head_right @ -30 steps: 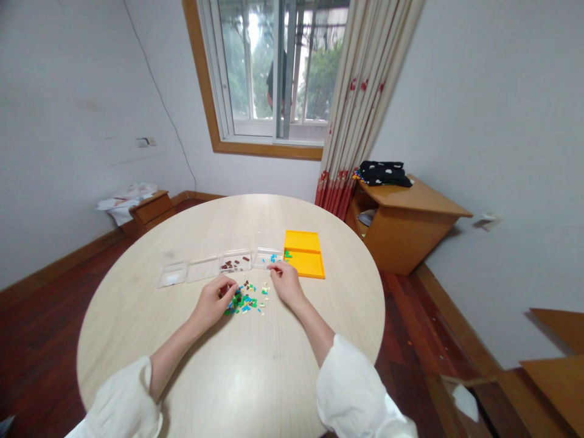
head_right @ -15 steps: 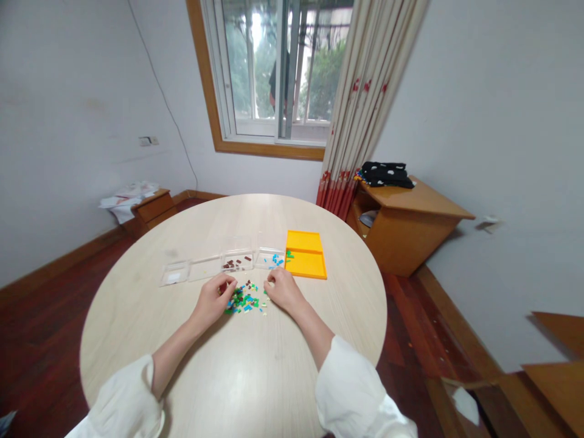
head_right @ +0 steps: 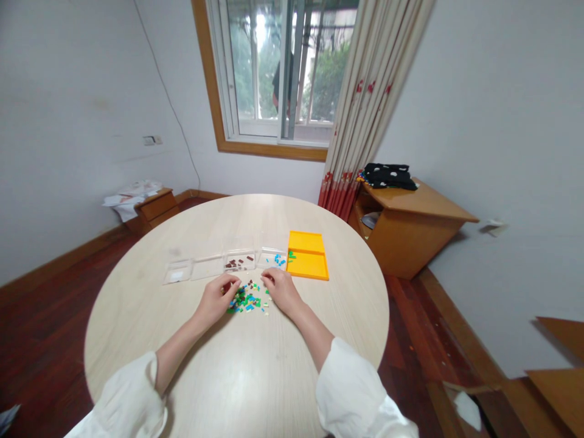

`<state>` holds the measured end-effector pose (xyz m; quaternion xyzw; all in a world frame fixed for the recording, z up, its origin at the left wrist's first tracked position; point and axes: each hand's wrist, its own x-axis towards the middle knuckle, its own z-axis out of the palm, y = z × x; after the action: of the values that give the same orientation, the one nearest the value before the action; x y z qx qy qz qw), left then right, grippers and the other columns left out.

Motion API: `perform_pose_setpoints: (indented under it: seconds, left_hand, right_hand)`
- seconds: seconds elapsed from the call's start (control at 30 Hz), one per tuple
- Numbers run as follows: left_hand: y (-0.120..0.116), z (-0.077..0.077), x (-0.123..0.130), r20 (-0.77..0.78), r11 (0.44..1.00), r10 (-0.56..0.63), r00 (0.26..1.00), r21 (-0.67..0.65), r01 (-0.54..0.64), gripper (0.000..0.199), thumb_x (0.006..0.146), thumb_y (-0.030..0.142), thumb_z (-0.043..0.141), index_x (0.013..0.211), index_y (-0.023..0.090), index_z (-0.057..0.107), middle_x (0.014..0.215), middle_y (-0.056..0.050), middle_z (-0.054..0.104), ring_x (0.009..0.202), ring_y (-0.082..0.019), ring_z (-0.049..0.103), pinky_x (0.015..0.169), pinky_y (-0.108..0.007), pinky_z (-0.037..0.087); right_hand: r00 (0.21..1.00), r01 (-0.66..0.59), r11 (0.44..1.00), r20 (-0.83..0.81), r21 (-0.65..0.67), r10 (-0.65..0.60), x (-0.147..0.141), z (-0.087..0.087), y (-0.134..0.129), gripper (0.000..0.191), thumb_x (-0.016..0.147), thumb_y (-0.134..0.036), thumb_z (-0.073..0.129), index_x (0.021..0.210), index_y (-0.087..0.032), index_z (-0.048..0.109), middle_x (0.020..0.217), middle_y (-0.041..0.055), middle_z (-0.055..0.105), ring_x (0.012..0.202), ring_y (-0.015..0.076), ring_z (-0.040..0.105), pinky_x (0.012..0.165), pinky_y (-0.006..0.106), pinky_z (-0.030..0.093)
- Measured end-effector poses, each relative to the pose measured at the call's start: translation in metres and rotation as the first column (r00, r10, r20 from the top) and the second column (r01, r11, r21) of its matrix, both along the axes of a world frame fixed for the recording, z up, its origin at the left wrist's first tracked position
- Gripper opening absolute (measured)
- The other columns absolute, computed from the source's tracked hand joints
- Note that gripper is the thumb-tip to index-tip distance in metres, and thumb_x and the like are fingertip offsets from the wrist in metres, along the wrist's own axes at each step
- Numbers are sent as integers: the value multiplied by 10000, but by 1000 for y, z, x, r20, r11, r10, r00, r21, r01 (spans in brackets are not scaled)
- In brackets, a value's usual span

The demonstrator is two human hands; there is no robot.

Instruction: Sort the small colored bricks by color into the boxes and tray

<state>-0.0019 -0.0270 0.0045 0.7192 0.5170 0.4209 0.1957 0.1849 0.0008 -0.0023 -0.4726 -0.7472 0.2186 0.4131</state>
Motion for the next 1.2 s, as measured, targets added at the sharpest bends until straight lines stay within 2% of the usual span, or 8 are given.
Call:
perform_pose_setpoints:
  seconds: [0.17, 0.33, 0.63, 1.2]
  left_hand:
    - [0, -2, 2, 56, 998, -47, 997, -37, 49, 190, 794, 292, 519, 800, 164, 660, 746, -41, 665, 622, -134, 531, 598, -253, 408]
    - [1, -7, 3, 88, 995, -80, 993, -45, 85, 208, 786, 305, 541, 852, 164, 678, 754, -44, 677, 616, -130, 528, 595, -251, 410]
    - [1, -5, 2, 134, 997, -53, 990, -42, 59, 157, 761, 276, 565, 820, 170, 663, 752, -27, 673, 607, -116, 517, 594, -239, 418]
    - [-1, -4, 1, 95, 999, -40, 995, 4, 40, 148, 787, 261, 560, 837, 166, 661, 752, -26, 667, 615, -116, 526, 588, -231, 418]
  right_hand:
    - [995, -70, 994, -63, 86, 76, -13, 0, -8, 124, 787, -156, 544, 803, -183, 664, 816, 57, 692, 777, 165, 626, 754, 296, 478]
    - [982, -136, 988, -118, 74, 145, -27, -1, -18, 148, 819, -201, 515, 891, -195, 644, 862, 46, 685, 803, 154, 635, 772, 289, 500]
    - [966, -147, 989, -213, 29, 149, -29, 0, -20, 133, 808, -230, 528, 900, -196, 619, 852, 31, 677, 791, 145, 648, 774, 290, 523]
    - [975, -146, 988, -160, 44, 151, -28, -4, -19, 148, 824, -213, 512, 874, -191, 650, 814, 27, 682, 758, 145, 641, 742, 271, 508]
